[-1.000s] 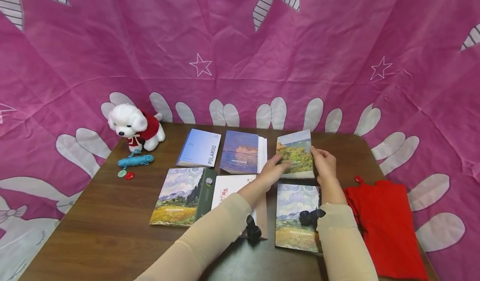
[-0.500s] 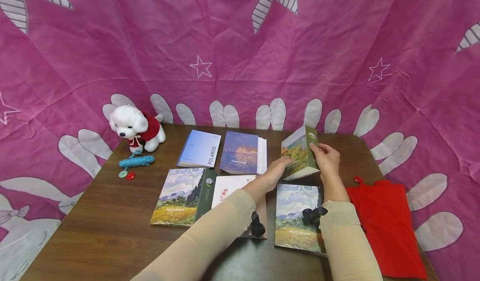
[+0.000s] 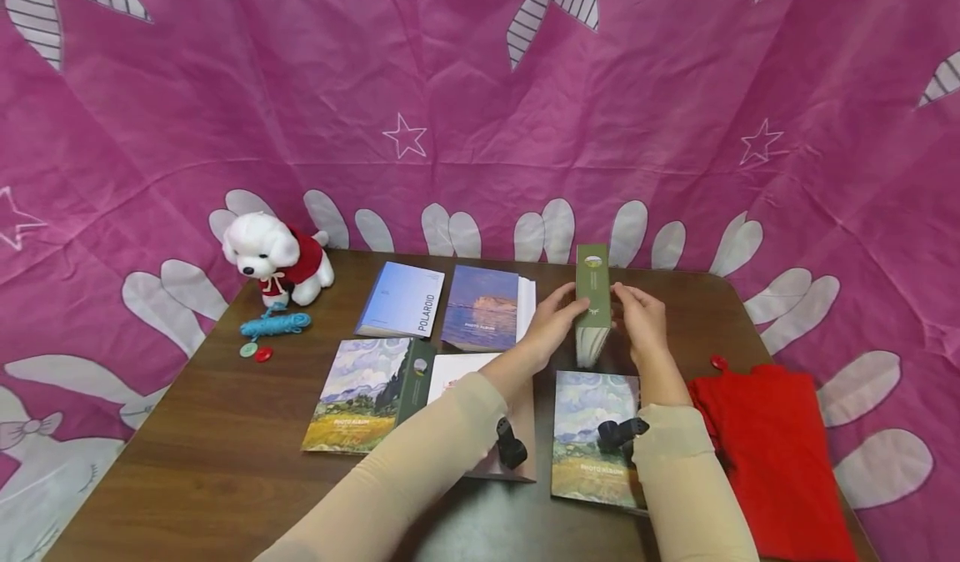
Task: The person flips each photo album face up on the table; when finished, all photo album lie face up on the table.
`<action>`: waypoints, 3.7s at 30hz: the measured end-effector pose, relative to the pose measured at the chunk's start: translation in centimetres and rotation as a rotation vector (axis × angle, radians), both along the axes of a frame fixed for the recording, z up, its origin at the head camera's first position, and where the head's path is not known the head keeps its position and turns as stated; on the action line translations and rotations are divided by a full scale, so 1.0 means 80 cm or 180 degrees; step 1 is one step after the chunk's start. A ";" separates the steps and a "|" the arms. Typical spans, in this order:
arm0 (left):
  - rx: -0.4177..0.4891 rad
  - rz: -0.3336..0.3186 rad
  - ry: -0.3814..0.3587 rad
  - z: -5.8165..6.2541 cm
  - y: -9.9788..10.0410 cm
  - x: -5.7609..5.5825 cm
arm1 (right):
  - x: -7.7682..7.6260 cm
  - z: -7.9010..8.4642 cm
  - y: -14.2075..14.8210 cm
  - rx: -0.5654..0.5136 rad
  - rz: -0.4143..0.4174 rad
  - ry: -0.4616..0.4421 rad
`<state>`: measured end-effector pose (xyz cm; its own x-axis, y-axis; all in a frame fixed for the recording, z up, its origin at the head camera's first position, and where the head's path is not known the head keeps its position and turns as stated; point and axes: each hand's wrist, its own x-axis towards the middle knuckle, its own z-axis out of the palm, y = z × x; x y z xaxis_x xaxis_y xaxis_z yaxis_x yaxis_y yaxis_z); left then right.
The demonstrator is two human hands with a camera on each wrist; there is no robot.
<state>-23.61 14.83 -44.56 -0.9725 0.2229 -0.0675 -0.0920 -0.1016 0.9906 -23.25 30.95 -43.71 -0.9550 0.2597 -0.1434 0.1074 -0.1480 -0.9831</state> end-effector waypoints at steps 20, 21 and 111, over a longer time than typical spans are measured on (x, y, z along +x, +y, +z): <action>-0.1531 -0.0251 0.0325 -0.006 -0.042 -0.008 | -0.012 -0.022 0.002 0.1260 0.1079 -0.0826; -0.1527 -0.0291 0.0241 -0.008 -0.041 -0.008 | -0.010 -0.021 0.005 0.1308 0.1036 -0.0854; -0.1855 0.0479 0.0233 -0.054 -0.426 0.123 | 0.134 -0.049 -0.317 0.1006 0.2352 0.0200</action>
<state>-13.80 -19.22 -48.90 -0.9972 0.0290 -0.0689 -0.0483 0.4528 0.8903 -12.54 5.60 -47.67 -0.8996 -0.4229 -0.1092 0.0120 0.2259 -0.9741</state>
